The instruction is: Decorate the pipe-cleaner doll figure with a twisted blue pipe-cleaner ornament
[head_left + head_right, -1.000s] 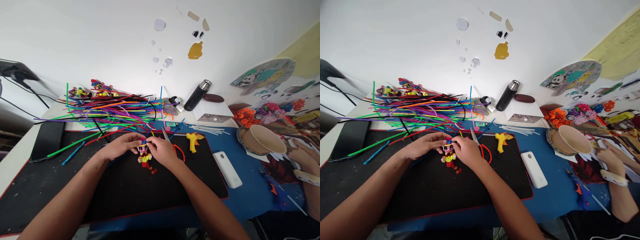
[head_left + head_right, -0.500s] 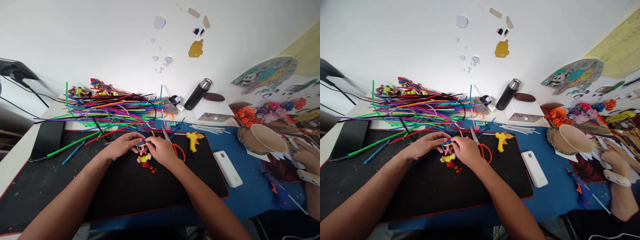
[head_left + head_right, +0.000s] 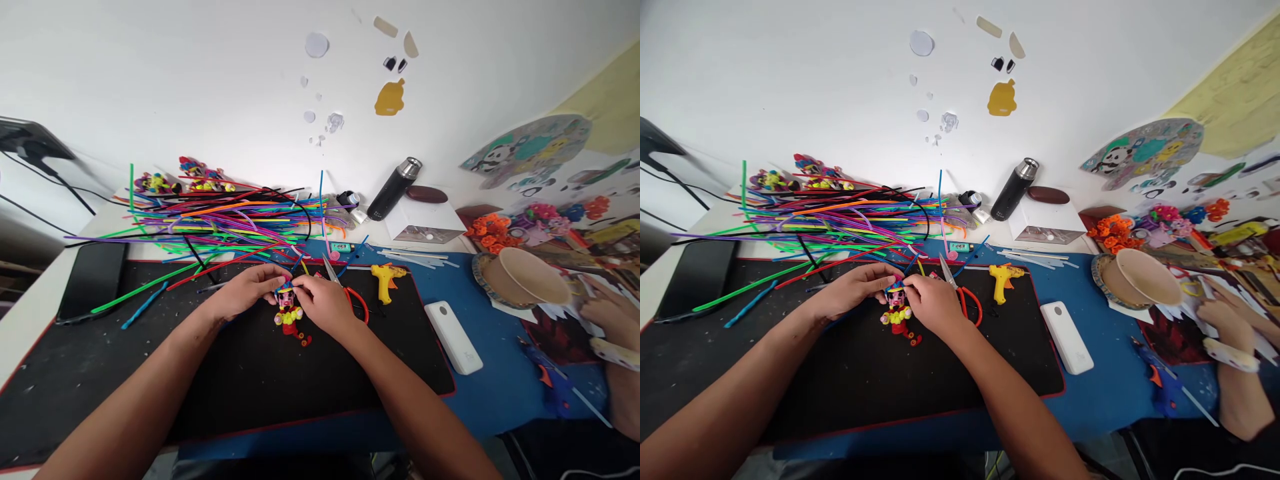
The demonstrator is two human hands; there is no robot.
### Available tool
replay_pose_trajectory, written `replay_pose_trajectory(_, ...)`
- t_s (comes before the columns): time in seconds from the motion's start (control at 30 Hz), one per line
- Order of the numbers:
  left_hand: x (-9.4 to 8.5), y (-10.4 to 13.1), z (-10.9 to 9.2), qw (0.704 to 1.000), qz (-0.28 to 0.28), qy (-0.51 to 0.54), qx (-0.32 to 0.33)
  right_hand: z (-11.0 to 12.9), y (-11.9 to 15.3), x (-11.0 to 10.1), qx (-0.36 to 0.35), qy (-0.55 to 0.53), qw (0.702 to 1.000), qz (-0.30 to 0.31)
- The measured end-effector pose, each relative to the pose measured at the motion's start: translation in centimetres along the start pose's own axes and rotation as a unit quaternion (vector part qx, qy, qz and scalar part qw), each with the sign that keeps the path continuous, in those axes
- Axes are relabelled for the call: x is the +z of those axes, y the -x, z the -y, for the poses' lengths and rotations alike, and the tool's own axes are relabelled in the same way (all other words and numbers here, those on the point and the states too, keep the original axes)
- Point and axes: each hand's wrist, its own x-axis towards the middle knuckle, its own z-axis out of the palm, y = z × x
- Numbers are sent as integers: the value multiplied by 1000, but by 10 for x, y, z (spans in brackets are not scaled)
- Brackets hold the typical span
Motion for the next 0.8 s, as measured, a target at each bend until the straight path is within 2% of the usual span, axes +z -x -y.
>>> replay_pose_trajectory(0.63, -3, -1, 2, 1000, 23, 11, 0, -3, -1, 4, -7, -23, 1000, 2)
replay_pose_trajectory(0.8, -2, -1, 1, 1000, 20, 12, -1, -3, -1, 4, 8, -64, 998, 2)
